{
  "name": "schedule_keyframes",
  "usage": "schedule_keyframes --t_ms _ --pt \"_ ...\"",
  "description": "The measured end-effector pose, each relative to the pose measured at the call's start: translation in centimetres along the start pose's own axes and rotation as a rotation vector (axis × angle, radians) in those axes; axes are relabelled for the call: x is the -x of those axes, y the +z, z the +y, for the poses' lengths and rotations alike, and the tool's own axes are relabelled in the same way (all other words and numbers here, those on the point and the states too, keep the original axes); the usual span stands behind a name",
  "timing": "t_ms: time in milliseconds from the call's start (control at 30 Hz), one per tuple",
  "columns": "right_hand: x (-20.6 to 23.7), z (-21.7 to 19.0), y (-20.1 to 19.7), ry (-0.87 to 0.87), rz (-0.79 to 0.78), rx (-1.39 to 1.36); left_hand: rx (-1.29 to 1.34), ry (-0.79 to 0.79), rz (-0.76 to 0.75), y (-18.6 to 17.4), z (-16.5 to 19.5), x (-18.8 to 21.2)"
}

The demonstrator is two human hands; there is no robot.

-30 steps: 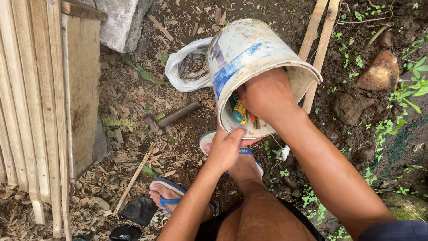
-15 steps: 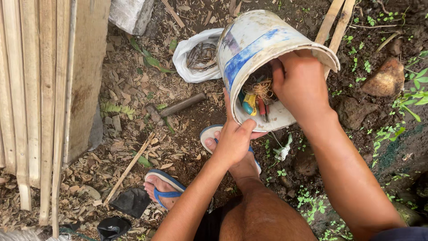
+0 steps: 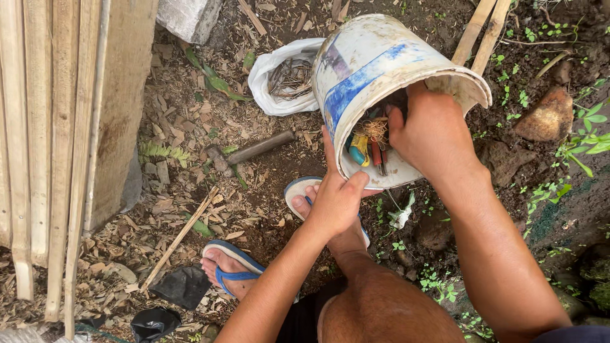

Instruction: The person assembles a wooden slatted structure by placing thin wooden strips onto a frame and securing them with nails using a hammer. They retrieve nails from a plastic bag and a bucket, align the strips, and hammer them into place.

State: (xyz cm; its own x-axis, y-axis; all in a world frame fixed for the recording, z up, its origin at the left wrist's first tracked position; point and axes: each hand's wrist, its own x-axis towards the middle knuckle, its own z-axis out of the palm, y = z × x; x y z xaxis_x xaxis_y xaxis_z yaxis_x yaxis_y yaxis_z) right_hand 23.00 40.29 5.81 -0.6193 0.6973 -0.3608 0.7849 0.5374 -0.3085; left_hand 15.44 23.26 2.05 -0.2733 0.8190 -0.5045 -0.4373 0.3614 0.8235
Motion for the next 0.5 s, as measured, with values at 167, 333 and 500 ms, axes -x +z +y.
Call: schedule_keyframes --t_ms 167,333,500 --pt "1.8 -2.2 -0.3 -0.014 -0.091 -0.288 0.078 -0.166 -0.016 -0.1 -0.2 -0.1" --pt "3.5 -3.9 -0.6 0.108 -0.223 -0.181 0.076 -0.050 -0.030 -0.1 -0.7 0.2" --pt "4.6 -4.3 -2.5 0.120 -0.142 -0.316 -0.014 -0.027 -0.013 -0.2 -1.0 0.6"
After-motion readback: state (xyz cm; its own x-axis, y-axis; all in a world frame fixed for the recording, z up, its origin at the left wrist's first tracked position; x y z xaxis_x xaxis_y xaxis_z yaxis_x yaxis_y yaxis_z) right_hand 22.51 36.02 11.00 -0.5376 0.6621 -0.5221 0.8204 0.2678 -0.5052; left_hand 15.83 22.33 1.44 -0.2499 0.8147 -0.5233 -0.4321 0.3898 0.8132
